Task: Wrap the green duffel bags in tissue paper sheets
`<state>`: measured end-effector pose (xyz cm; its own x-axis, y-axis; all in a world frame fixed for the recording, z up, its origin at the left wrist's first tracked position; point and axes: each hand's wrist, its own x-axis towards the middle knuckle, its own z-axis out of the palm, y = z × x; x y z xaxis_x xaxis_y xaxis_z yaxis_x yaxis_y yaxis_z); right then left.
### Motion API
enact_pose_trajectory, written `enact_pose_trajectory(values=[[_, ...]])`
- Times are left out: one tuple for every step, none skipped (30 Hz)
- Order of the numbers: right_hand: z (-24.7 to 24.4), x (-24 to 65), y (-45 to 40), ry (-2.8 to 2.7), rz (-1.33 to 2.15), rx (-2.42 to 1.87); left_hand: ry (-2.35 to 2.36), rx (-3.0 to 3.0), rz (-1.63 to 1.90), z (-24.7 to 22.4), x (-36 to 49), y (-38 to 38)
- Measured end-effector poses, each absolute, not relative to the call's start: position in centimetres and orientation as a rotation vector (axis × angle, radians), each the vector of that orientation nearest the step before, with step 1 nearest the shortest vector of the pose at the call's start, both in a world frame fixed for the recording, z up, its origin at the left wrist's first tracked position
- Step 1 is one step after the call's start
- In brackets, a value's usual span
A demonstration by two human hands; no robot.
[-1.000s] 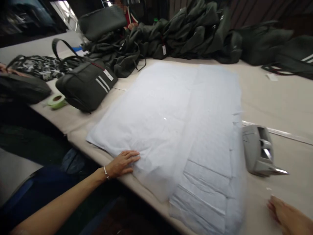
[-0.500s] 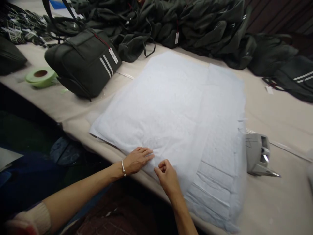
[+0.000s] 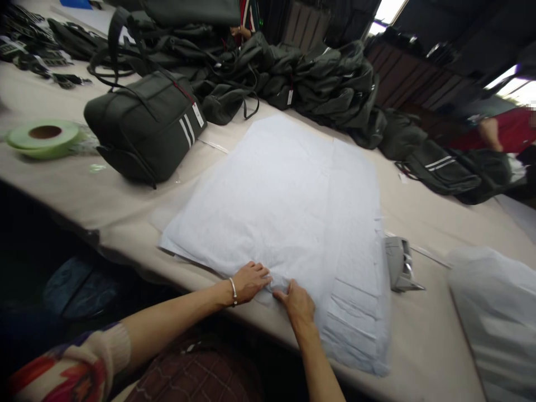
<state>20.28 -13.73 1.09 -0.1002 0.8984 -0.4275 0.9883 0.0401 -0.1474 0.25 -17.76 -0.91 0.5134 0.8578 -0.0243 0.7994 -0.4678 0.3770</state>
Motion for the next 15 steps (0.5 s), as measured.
enact_pose_trajectory(values=[[1.6, 20.7, -13.7, 2.097, -0.573, 1.969, 1.369, 2.417, 0.243, -1.1, 0.2, -17.7], [2.2, 21.1, -13.6, 2.113, -0.548, 1.994, 1.360, 2.415, 0.246, -1.3, 0.1, -17.6], [2.7, 21.3, -13.5, 2.147, -0.525, 2.020, 1.351, 2.412, 0.249, -1.6, 0.1, -17.5], [3.0, 21.3, -13.4, 2.201, -0.501, 2.043, 1.343, 2.409, 0.250, -1.8, 0.0, -17.4], [3.2, 21.0, -13.2, 2.269, -0.473, 2.061, 1.338, 2.408, 0.249, -2.0, 0.1, -17.4], [3.0, 20.5, -13.0, 2.343, -0.446, 2.072, 1.336, 2.409, 0.246, -2.1, 0.1, -17.3], [2.6, 19.8, -12.8, 2.432, -0.413, 2.069, 1.337, 2.413, 0.239, -2.1, 0.2, -17.3], [1.8, 19.0, -12.6, 2.533, -0.375, 2.044, 1.339, 2.420, 0.230, -2.0, 0.2, -17.2], [0.8, 18.3, -12.5, 2.633, -0.339, 1.997, 1.341, 2.431, 0.219, -1.9, 0.3, -17.2], [-0.6, 17.5, -12.2, 2.741, -0.295, 1.925, 1.342, 2.445, 0.207, -1.7, 0.3, -17.1], [-2.1, 17.0, -12.0, 2.829, -0.267, 1.834, 1.342, 2.463, 0.193, -1.5, 0.1, -17.0], [-3.8, 16.6, -11.8, 2.876, -0.267, 1.758, 1.342, 2.480, 0.173, -1.4, -0.1, -16.9], [-5.4, 16.4, -11.5, 2.891, -0.293, 1.711, 1.355, 2.490, 0.160, -1.3, -0.5, -16.7], [-6.8, 16.3, -11.3, 2.877, -0.346, 1.694, 1.386, 2.499, 0.165, -1.4, -1.1, -16.6], [-8.1, 16.4, -11.1, 2.855, -0.415, 1.700, 1.433, 2.512, 0.189, -1.6, -1.9, -16.3]])
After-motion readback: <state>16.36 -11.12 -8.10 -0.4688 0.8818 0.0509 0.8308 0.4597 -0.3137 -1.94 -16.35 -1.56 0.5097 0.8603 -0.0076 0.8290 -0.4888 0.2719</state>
